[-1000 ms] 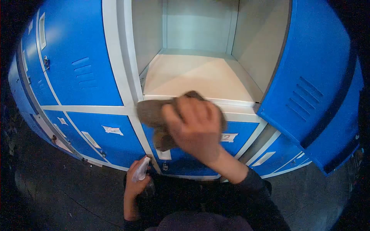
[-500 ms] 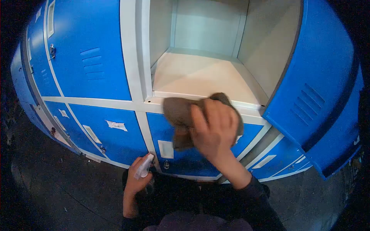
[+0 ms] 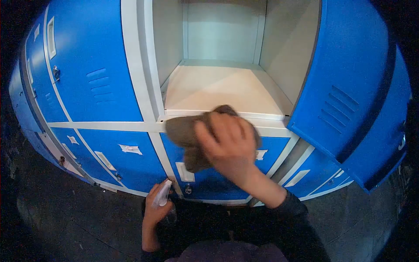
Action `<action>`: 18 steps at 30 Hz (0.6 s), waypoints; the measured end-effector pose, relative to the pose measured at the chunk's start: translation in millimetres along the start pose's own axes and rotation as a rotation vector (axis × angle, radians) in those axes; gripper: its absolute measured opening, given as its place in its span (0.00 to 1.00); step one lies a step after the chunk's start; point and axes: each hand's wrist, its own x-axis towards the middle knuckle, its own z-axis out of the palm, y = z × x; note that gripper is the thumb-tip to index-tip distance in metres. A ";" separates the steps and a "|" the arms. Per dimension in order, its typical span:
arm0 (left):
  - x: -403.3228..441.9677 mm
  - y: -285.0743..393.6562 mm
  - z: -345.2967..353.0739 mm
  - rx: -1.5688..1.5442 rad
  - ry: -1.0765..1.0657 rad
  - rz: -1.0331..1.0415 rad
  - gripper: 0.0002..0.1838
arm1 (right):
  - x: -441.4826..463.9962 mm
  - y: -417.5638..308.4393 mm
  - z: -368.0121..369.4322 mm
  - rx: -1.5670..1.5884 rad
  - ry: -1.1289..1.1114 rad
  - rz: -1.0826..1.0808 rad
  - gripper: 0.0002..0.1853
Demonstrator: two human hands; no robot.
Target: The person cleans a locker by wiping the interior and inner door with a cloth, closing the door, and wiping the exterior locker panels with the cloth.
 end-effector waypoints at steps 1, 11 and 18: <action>0.3 -3.6 1.5 -0.030 0.006 0.021 0.33 | -6.1 10.8 -10.0 -0.028 -0.019 0.034 0.22; 6.6 -10.1 6.0 0.072 -0.045 0.072 0.32 | -60.8 59.4 -60.6 0.264 0.048 0.236 0.24; -0.3 -18.7 4.1 -0.116 -0.001 0.066 0.32 | -146.6 50.2 -76.6 0.947 0.562 1.066 0.37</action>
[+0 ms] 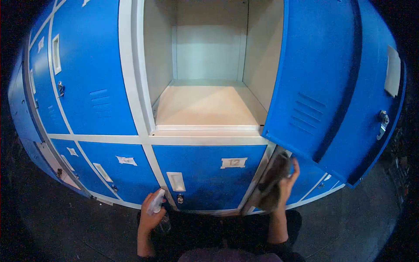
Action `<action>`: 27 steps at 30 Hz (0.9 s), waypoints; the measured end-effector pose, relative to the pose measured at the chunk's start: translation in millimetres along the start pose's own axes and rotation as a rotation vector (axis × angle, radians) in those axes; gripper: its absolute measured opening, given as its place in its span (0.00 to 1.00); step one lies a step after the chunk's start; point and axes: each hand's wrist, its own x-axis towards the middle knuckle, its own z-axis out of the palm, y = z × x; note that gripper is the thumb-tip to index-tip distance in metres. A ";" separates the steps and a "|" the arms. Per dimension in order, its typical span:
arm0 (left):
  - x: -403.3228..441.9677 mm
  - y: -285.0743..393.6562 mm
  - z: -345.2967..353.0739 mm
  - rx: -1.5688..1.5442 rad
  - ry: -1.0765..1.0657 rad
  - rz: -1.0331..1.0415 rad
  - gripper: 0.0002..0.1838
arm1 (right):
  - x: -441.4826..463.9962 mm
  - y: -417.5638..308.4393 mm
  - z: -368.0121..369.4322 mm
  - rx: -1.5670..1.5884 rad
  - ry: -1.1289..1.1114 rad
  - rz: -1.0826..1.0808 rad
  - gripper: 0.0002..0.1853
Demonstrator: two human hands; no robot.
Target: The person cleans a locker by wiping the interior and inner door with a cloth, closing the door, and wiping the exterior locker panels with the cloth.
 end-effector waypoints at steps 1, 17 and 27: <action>0.8 0.3 0.3 0.007 0.002 0.023 0.32 | 3.5 1.6 -11.9 -0.046 0.048 -0.001 0.39; -2.6 -14.7 6.8 0.153 -0.031 0.118 0.34 | 1.5 -85.7 -41.7 0.350 -0.254 0.281 0.30; -15.1 5.5 0.4 0.135 -0.032 0.104 0.35 | -44.1 -79.3 -4.2 -0.059 -0.394 0.277 0.30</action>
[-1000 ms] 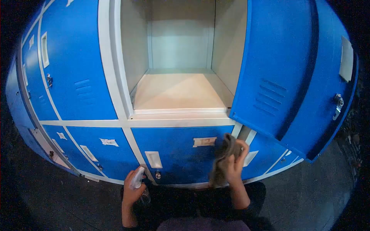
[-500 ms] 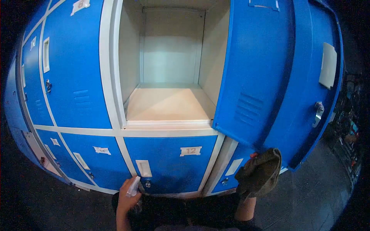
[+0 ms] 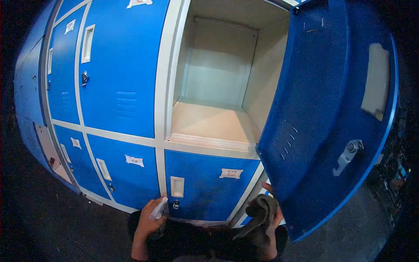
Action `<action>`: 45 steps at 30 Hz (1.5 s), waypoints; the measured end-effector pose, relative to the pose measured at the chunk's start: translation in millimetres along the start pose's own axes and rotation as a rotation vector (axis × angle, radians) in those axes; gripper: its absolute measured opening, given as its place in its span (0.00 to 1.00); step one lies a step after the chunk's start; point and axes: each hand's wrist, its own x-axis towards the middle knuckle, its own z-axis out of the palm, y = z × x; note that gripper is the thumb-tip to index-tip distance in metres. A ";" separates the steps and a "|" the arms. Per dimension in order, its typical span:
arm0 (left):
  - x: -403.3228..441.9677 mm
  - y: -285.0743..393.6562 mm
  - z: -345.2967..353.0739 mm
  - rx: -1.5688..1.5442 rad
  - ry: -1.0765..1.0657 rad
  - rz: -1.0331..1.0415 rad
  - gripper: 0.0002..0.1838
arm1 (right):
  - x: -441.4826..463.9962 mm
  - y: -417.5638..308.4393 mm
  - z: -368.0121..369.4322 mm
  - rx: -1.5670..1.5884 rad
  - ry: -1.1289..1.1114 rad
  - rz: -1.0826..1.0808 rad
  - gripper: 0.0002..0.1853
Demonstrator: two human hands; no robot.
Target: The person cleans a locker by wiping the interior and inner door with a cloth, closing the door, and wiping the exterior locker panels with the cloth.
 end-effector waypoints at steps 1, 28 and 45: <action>-1.1 0.7 -1.0 -0.018 0.005 -0.006 0.34 | 1.0 1.1 12.6 0.102 0.075 0.029 0.32; -0.4 -14.3 -6.9 0.112 0.077 0.144 0.34 | 84.4 10.6 80.7 -0.116 -0.381 -0.064 0.45; 7.4 5.0 -1.0 0.110 -0.009 0.067 0.32 | 57.0 36.7 31.7 0.473 -0.249 0.305 0.42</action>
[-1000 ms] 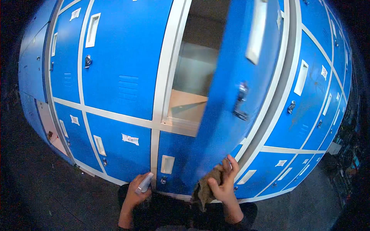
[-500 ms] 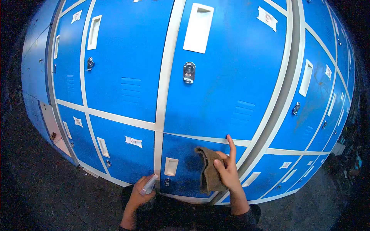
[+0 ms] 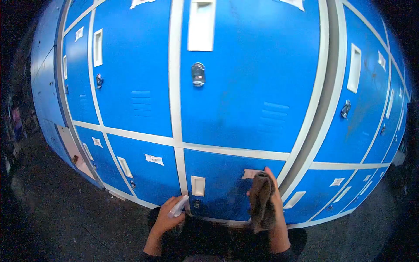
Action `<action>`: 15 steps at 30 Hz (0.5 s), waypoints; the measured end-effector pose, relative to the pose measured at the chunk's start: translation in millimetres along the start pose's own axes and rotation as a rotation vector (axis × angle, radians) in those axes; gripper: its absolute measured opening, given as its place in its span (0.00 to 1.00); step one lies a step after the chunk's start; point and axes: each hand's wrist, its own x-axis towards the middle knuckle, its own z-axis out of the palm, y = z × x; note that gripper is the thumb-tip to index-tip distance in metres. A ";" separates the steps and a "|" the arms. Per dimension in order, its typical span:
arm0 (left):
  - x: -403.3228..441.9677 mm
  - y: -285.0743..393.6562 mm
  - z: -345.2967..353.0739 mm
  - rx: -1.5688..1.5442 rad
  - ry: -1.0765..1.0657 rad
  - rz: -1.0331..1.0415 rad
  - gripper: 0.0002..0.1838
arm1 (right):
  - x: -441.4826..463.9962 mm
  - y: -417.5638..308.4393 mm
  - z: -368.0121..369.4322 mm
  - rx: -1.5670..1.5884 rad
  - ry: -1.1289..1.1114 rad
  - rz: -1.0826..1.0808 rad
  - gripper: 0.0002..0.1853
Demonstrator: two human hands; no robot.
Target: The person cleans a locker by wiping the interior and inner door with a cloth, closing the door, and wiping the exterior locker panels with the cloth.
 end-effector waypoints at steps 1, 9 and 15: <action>0.7 4.1 0.5 -0.009 -0.017 -0.020 0.32 | -3.0 22.6 -28.5 0.156 -0.040 0.040 0.38; 10.3 29.3 30.5 0.005 -0.294 -0.053 0.32 | -107.6 159.2 -138.4 -0.438 0.130 0.351 0.35; 15.5 89.7 66.6 -0.178 -0.533 -0.185 0.36 | -96.7 166.6 -169.4 -0.494 -0.040 0.308 0.34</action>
